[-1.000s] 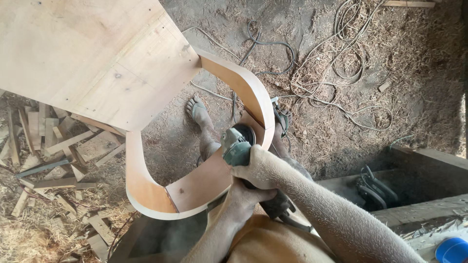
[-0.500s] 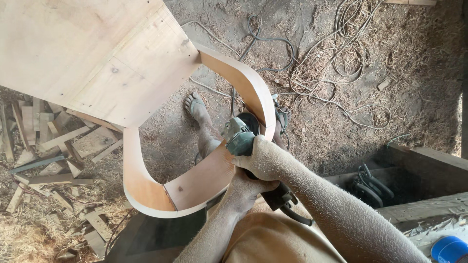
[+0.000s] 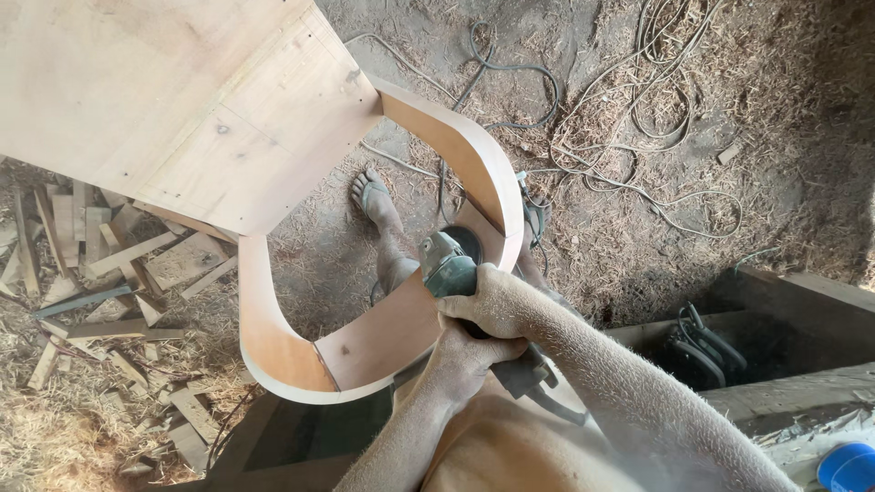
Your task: The person uses an angle grinder with a sanding disc to smooth the curved edges of a wooden chair. They move the tool along the seat and backrest, generating dust as they work.
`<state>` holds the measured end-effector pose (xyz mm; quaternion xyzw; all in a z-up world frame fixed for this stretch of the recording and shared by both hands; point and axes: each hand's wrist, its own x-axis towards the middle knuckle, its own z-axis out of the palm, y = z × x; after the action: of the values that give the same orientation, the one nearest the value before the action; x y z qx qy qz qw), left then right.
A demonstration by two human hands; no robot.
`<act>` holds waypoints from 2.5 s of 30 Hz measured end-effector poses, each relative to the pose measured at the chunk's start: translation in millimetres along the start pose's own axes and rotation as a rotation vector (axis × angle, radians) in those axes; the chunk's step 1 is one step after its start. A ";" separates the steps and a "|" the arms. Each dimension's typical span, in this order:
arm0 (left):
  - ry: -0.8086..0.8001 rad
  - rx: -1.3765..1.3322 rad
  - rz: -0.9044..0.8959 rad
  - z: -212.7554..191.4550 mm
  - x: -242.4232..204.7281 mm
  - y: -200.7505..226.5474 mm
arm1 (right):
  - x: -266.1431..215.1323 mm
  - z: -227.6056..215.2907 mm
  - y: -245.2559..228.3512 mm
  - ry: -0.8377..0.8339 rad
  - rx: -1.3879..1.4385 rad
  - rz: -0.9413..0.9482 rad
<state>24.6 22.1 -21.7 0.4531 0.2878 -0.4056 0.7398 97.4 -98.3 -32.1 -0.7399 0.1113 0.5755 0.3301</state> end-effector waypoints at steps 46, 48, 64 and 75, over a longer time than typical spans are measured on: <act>0.143 -0.008 -0.009 3.0 -1.3 4.9 | 19.5 3.7 3.2 -0.125 0.131 0.018; 0.239 0.021 -0.044 5.0 -8.5 6.9 | 21.0 5.1 2.0 -0.242 0.268 -0.045; -0.121 -0.341 0.031 -18.7 31.5 -10.8 | 11.8 -8.4 -28.2 0.165 -0.138 0.099; 0.019 -0.023 -0.037 -17.3 31.4 -9.6 | 13.5 -9.5 -20.3 0.067 -0.010 0.022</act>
<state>31.2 24.6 -58.1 0.4430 0.3077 -0.4119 0.7344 120.1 -85.8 -36.1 -0.7591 0.1277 0.5546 0.3159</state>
